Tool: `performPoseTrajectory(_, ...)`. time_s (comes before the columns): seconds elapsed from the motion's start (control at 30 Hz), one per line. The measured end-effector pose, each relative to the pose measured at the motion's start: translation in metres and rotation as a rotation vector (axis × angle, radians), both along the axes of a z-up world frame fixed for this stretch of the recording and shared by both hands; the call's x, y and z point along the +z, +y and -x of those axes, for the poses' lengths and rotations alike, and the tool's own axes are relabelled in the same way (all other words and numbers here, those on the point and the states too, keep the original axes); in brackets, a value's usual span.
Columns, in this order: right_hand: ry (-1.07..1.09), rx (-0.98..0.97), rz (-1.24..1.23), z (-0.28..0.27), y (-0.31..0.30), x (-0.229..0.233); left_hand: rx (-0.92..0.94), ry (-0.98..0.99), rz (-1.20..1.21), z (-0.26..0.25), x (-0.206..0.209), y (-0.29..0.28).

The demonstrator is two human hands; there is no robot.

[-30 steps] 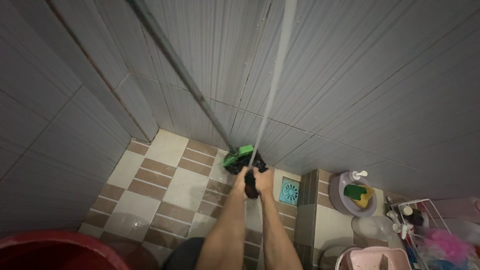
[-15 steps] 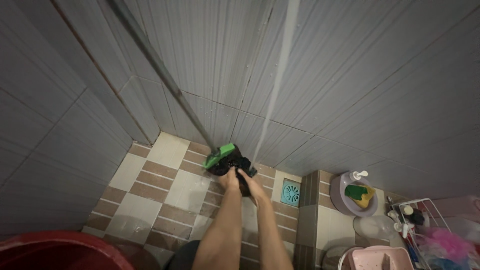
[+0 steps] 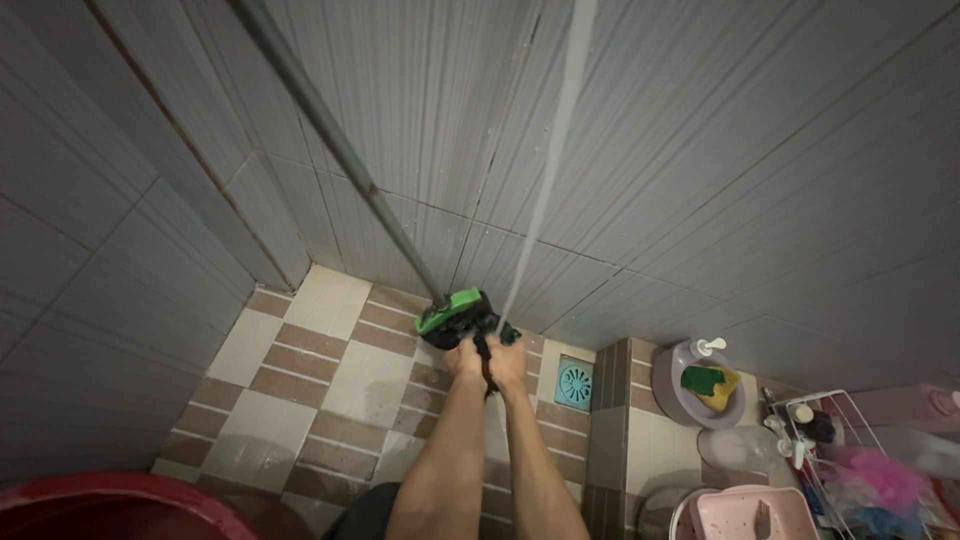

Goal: The person rinses a mop head under a faucet in a small bathroom, applies detergent from a packet, and wrings the mop head by hand.

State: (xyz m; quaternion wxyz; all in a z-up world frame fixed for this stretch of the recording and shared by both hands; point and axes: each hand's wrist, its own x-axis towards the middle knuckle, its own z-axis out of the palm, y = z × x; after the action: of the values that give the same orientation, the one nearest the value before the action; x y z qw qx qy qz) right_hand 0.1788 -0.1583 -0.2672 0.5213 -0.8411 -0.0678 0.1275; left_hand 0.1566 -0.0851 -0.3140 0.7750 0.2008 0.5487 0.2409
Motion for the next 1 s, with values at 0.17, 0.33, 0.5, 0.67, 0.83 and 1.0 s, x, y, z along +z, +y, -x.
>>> performPoseTrajectory(0.17,0.320,0.010,0.015,-0.013,-0.006,0.001,0.098,-0.157,0.150,0.015,0.013,-0.012)
performPoseTrajectory(0.33,0.357,0.032,0.008,-0.022,-0.020,0.014,-0.044,-0.343,0.344,0.027,0.018,-0.024)
performPoseTrajectory(0.5,0.138,0.048,-0.158,-0.015,-0.016,-0.016,-0.038,-0.453,0.307,0.016,0.003,-0.024)
performPoseTrajectory(0.67,0.416,-0.047,-0.195,-0.023,-0.020,-0.025,-0.071,-0.567,0.357,0.039,0.024,-0.025)
performPoseTrajectory(0.83,0.982,-0.067,-0.864,-0.041,-0.037,-0.020,-0.239,-0.655,0.357,0.041,0.036,-0.024)
performPoseTrajectory(1.0,1.083,-0.031,-0.762,-0.056,-0.051,-0.020,-0.386,-0.639,0.328,0.023,0.003,-0.022)
